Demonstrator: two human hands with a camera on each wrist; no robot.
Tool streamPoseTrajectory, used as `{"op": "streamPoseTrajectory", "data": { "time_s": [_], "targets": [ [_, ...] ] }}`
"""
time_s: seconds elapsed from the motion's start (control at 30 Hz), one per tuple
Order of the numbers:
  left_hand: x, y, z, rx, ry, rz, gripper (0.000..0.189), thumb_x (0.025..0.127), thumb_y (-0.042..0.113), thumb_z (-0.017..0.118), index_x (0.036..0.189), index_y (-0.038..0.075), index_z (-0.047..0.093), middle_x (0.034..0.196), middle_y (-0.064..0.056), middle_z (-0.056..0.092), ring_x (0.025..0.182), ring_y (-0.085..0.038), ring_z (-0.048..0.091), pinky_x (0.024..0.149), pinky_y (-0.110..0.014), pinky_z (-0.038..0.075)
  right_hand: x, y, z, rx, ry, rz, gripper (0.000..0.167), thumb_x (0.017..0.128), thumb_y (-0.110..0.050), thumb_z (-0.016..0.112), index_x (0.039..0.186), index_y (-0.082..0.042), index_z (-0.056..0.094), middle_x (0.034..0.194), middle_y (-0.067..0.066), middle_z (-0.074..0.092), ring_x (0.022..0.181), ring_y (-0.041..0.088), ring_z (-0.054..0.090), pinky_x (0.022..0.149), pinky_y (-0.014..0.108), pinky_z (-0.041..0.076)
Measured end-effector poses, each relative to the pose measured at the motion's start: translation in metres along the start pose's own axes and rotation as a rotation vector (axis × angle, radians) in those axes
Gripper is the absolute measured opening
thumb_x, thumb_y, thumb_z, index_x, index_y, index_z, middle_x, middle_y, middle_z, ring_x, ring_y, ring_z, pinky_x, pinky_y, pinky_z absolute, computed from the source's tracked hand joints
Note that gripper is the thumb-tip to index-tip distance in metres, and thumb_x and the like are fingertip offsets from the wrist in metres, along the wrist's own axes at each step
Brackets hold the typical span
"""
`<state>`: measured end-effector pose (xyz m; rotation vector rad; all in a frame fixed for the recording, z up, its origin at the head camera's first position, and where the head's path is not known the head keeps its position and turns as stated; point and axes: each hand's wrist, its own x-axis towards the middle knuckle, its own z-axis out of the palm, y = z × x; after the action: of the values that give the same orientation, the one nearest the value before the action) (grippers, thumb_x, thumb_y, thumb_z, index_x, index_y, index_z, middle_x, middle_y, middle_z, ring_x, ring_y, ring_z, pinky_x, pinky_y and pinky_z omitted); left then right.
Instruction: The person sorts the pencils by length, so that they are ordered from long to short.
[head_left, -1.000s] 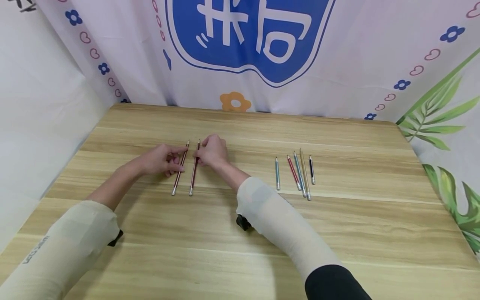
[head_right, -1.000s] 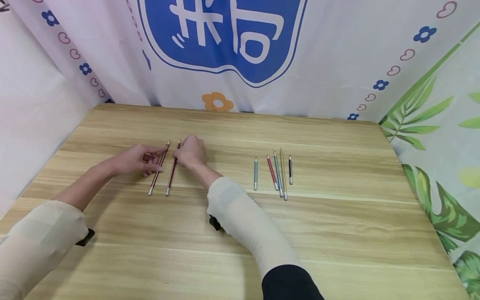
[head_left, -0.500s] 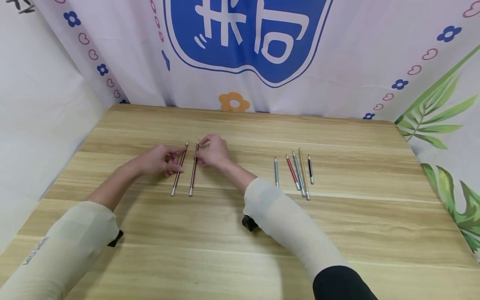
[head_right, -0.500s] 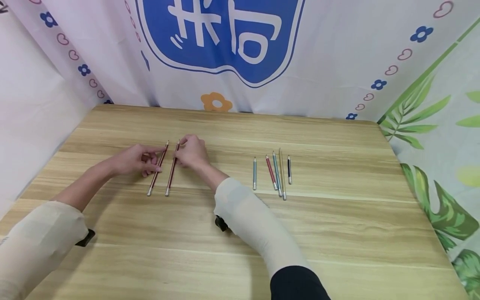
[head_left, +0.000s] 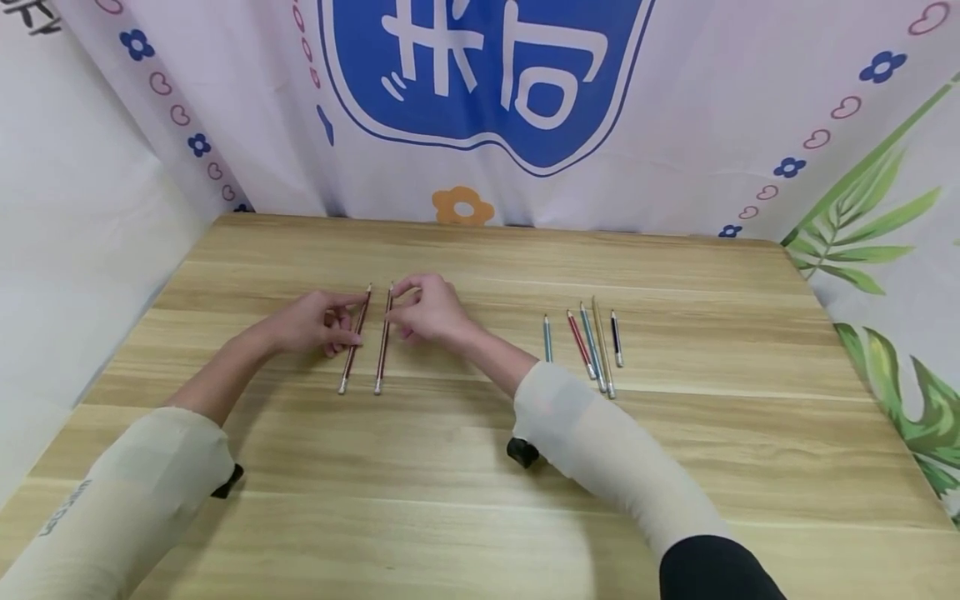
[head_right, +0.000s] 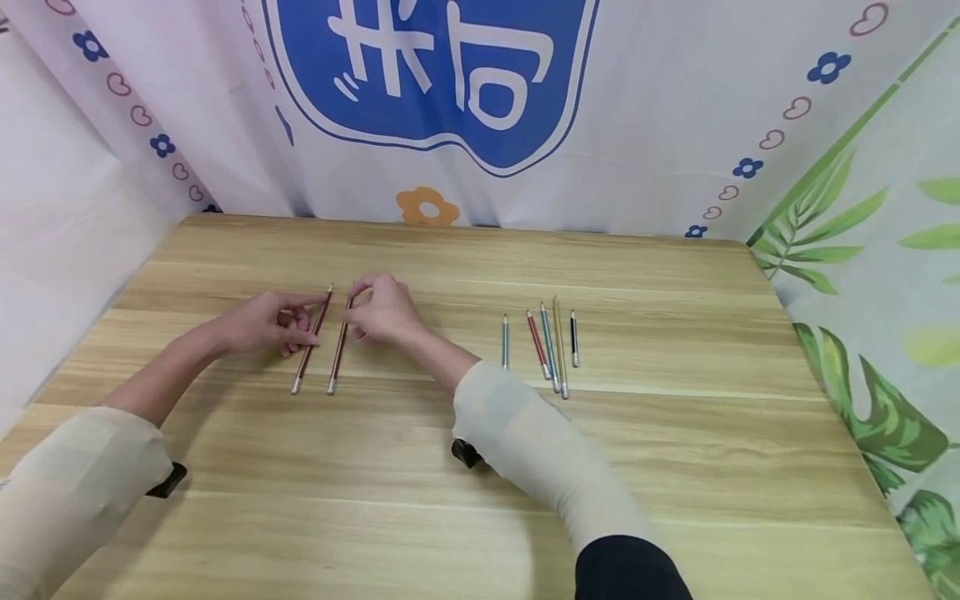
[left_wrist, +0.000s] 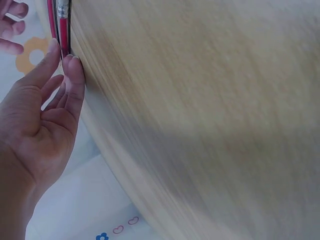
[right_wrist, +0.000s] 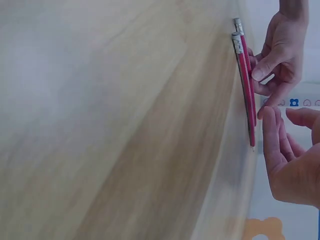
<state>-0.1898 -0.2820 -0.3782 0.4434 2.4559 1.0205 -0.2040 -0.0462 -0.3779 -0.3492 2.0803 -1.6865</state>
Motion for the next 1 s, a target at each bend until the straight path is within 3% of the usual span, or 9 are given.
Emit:
{"op": "streamPoseTrajectory", "data": {
  "time_s": [0.2,0.43,0.63,0.77,1.0],
  "targets": [
    [-0.001,0.001,0.001,-0.006,0.005,-0.002,0.074,0.096,0.005,0.073,0.157,-0.009,0.031,0.088,-0.013,0.061,0.066,-0.023,0.063,0.058,-0.032,0.061,-0.012,-0.007,-0.012,0.027,-0.018,-0.009,0.038,0.094,0.000,0.074,0.130,0.004,0.063,0.096,0.016,0.070,0.088,0.046,0.072,0.073,0.050,0.066],
    [-0.001,-0.002,0.001,0.021,0.001,-0.004,0.074,0.097,0.004,0.072,0.156,-0.010,0.031,0.087,-0.014,0.062,0.066,-0.023,0.064,0.060,-0.033,0.062,-0.025,-0.010,-0.034,0.003,-0.015,-0.010,0.040,0.096,0.000,0.070,0.134,0.003,0.059,0.108,0.024,0.069,0.089,0.045,0.072,0.070,0.042,0.067],
    [-0.001,0.000,0.001,0.026,-0.004,0.008,0.076,0.097,0.004,0.072,0.157,-0.010,0.028,0.087,-0.014,0.062,0.067,-0.025,0.065,0.061,-0.034,0.063,-0.035,-0.009,-0.052,-0.021,0.031,-0.016,0.035,0.094,0.001,0.072,0.128,-0.001,0.063,0.092,0.014,0.067,0.085,0.045,0.072,0.067,0.043,0.067],
    [-0.002,0.002,0.002,0.027,0.002,0.013,0.078,0.096,0.004,0.072,0.158,-0.009,0.026,0.088,-0.014,0.061,0.068,-0.025,0.065,0.061,-0.034,0.063,-0.041,-0.006,-0.061,-0.044,0.039,-0.011,0.037,0.094,0.002,0.071,0.130,0.002,0.062,0.092,0.016,0.068,0.080,0.041,0.072,0.064,0.039,0.066],
    [-0.003,0.005,0.004,0.055,0.005,0.025,0.077,0.096,0.004,0.073,0.157,-0.010,0.028,0.088,-0.013,0.061,0.068,-0.024,0.065,0.060,-0.033,0.062,-0.053,0.000,-0.073,-0.081,0.028,-0.001,0.042,0.094,0.001,0.072,0.133,0.003,0.059,0.091,0.012,0.066,0.087,0.048,0.071,0.074,0.052,0.066]
  ]
}}
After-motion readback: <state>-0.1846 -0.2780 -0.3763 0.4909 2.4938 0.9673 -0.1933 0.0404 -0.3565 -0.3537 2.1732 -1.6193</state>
